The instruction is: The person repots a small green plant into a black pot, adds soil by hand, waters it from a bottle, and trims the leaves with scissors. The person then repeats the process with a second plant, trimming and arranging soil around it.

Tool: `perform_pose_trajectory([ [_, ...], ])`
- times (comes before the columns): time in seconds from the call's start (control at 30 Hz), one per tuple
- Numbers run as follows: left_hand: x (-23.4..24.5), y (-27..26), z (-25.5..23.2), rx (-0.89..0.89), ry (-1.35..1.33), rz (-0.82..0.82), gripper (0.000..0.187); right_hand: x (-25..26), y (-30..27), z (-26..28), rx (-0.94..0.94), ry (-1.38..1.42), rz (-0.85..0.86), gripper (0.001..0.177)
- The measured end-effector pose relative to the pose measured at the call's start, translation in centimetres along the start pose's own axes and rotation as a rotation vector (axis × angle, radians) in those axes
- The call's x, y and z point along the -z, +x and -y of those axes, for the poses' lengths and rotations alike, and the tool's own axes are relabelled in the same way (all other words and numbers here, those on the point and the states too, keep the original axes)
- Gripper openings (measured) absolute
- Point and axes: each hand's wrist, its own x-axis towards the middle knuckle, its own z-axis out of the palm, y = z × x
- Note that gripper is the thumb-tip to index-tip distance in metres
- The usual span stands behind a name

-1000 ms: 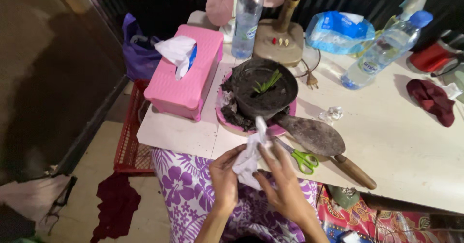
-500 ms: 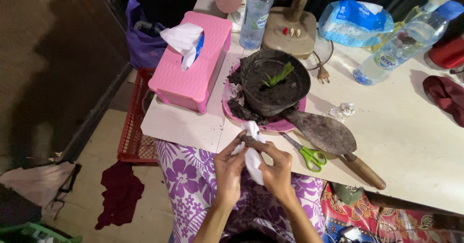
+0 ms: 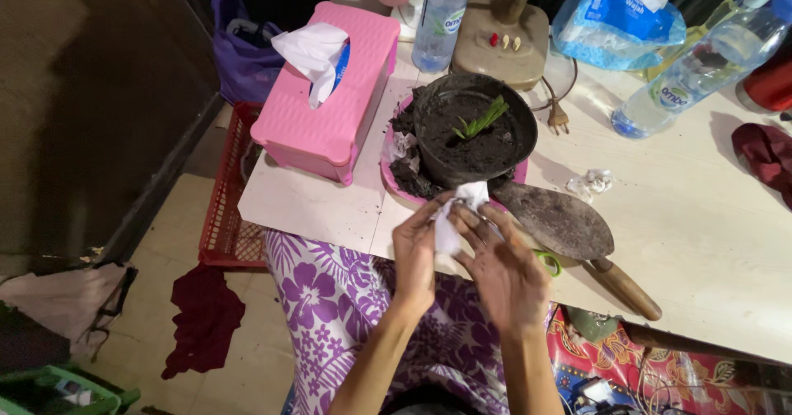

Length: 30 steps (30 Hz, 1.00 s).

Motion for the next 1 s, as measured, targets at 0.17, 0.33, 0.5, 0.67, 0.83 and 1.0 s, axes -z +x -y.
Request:
perform_pose_trajectory([
  [0.17,0.8,0.1,0.0,0.047,0.016,0.1,0.039,0.7,1.6,0.1,-0.089,0.054,0.085,0.075],
  [0.33,1.0,0.3,-0.2,-0.009,0.093,0.071,0.04,1.5,1.1,-0.1,-0.205,0.041,0.027,0.072],
  [0.5,1.8,0.8,0.6,-0.076,0.124,0.043,0.031,2.6,1.4,-0.2,-0.26,0.054,0.01,0.074],
  [0.67,1.3,0.3,0.3,-0.216,0.311,0.097,0.025,2.7,1.7,0.8,-0.248,-0.171,0.011,0.082],
  [0.83,1.0,-0.1,0.9,-0.323,0.516,0.041,0.022,1.5,1.5,0.9,-0.156,-0.491,0.001,0.09],
  [1.0,1.7,0.1,2.8,-0.235,0.369,0.012,0.019,-0.4,0.3,0.8,-0.027,-0.795,-0.164,0.078],
])
